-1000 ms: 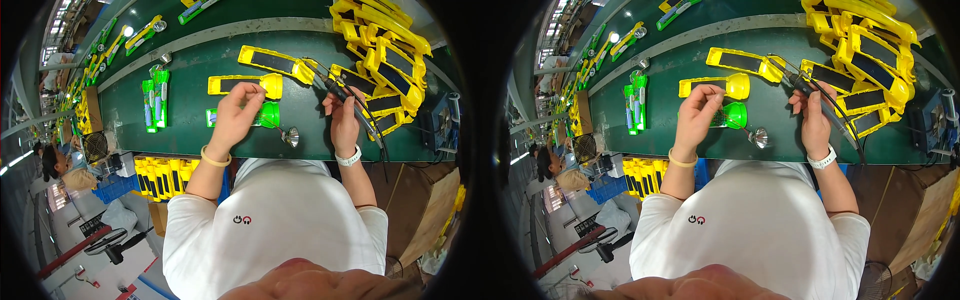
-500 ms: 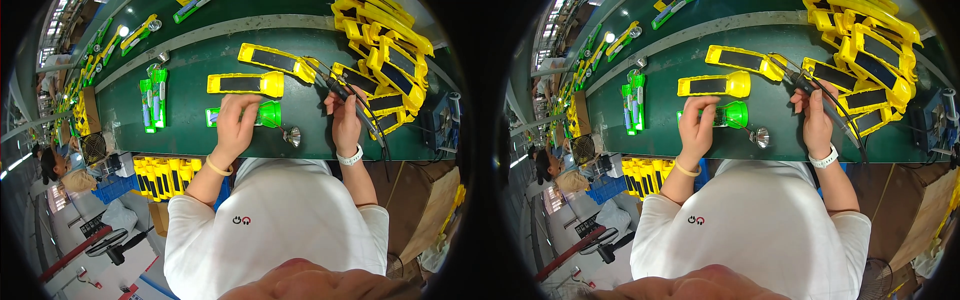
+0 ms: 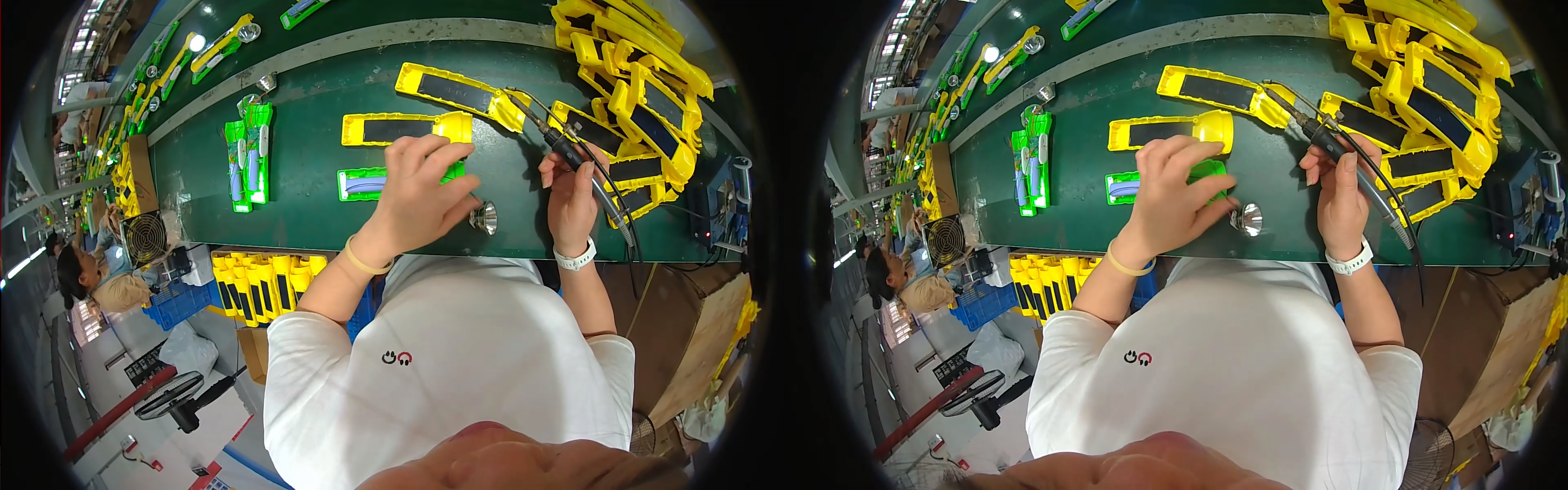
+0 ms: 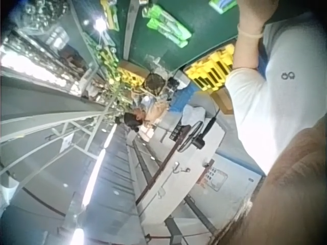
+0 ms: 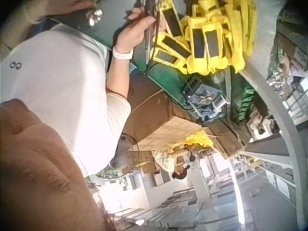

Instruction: Soldering wires and assembling components for solar-powered flashlights on a production line.

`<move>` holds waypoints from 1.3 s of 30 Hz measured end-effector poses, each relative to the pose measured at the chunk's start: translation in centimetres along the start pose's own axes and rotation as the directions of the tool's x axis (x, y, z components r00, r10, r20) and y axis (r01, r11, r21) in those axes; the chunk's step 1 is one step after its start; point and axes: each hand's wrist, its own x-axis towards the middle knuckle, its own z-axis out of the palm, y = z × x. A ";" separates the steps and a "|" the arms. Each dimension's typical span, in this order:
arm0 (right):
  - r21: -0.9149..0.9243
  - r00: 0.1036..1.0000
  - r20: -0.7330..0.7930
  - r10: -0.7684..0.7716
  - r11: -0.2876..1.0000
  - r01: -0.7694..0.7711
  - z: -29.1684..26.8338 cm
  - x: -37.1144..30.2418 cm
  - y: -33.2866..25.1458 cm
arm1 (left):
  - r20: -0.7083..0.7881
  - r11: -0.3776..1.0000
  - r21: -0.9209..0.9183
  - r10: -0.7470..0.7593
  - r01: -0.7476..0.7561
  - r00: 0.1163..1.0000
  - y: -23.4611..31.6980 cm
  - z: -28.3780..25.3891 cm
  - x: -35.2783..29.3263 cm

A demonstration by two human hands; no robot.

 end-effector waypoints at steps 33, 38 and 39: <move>-0.390 0.938 0.238 0.250 0.910 -0.144 2.6 1.0 0.4 | 0.148 0.955 0.042 -0.296 0.293 0.944 -4.8 -1.3 -0.4; -0.465 0.940 0.232 0.252 0.877 -0.121 2.7 0.9 0.8 | 0.160 0.961 0.061 -0.278 0.271 0.947 -4.8 -1.3 -0.2; -0.466 0.940 0.231 0.252 0.877 -0.121 2.7 0.9 0.8 | 0.160 0.962 0.067 -0.272 0.265 0.949 -4.9 -1.3 -0.2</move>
